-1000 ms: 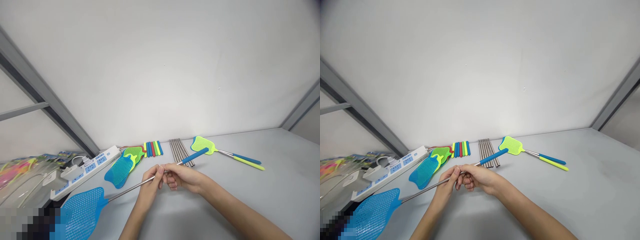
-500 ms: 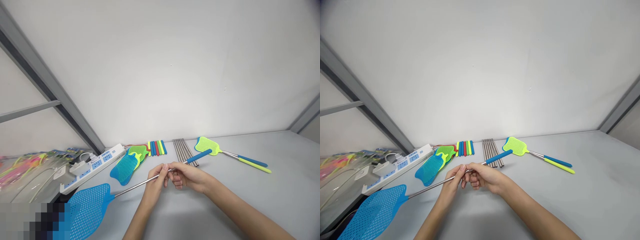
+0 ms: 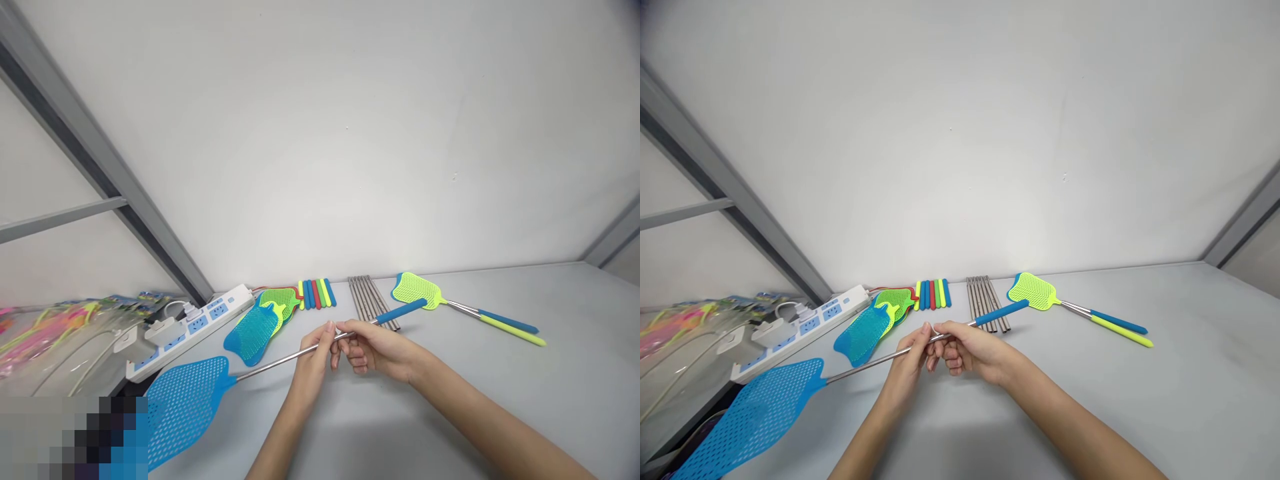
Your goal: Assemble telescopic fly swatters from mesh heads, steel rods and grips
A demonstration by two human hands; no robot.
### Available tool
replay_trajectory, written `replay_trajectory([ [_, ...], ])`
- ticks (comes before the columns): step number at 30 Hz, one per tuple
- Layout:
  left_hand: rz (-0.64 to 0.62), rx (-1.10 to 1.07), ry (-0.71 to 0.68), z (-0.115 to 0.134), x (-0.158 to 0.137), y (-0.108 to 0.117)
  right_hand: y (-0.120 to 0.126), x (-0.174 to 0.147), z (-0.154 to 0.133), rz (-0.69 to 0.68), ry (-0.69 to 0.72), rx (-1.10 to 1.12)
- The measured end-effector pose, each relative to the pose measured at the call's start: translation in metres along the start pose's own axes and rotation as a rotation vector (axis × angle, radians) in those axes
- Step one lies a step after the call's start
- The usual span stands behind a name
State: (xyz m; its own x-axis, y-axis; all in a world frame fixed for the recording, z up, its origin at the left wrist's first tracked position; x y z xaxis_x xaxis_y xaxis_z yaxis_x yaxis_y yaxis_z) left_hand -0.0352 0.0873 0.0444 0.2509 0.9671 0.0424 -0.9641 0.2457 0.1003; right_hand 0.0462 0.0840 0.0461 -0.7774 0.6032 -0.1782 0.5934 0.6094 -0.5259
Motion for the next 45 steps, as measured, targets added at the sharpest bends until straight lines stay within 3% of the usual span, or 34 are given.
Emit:
replay_trajectory([
  [7,0.015,0.035,-0.023,0.004,0.001,0.0,0.002,0.0,0.003,0.022,-0.036,0.012],
  [13,-0.039,-0.119,0.027,-0.003,0.0,0.0,0.005,0.003,0.004,0.057,-0.007,0.017],
  [18,0.015,-0.258,0.019,0.001,-0.003,0.003,0.002,0.0,0.002,0.159,0.008,0.048],
  [45,0.06,-0.344,0.122,-0.002,0.001,0.009,0.005,0.007,-0.007,0.082,-0.028,0.119],
])
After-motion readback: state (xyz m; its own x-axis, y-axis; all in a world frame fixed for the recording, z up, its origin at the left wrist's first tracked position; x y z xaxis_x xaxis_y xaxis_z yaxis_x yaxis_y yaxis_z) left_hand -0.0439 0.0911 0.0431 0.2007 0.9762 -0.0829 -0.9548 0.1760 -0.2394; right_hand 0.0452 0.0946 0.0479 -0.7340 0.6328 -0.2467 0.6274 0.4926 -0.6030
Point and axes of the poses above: each hand's wrist, its own x-axis towards the middle knuckle, its own y-axis out of the back of the hand, z = x × y, the point moved 6 cm from there along x, towards the middle knuckle, and after that the axes turned 5 degrees about -z, right-handed, at the moved point
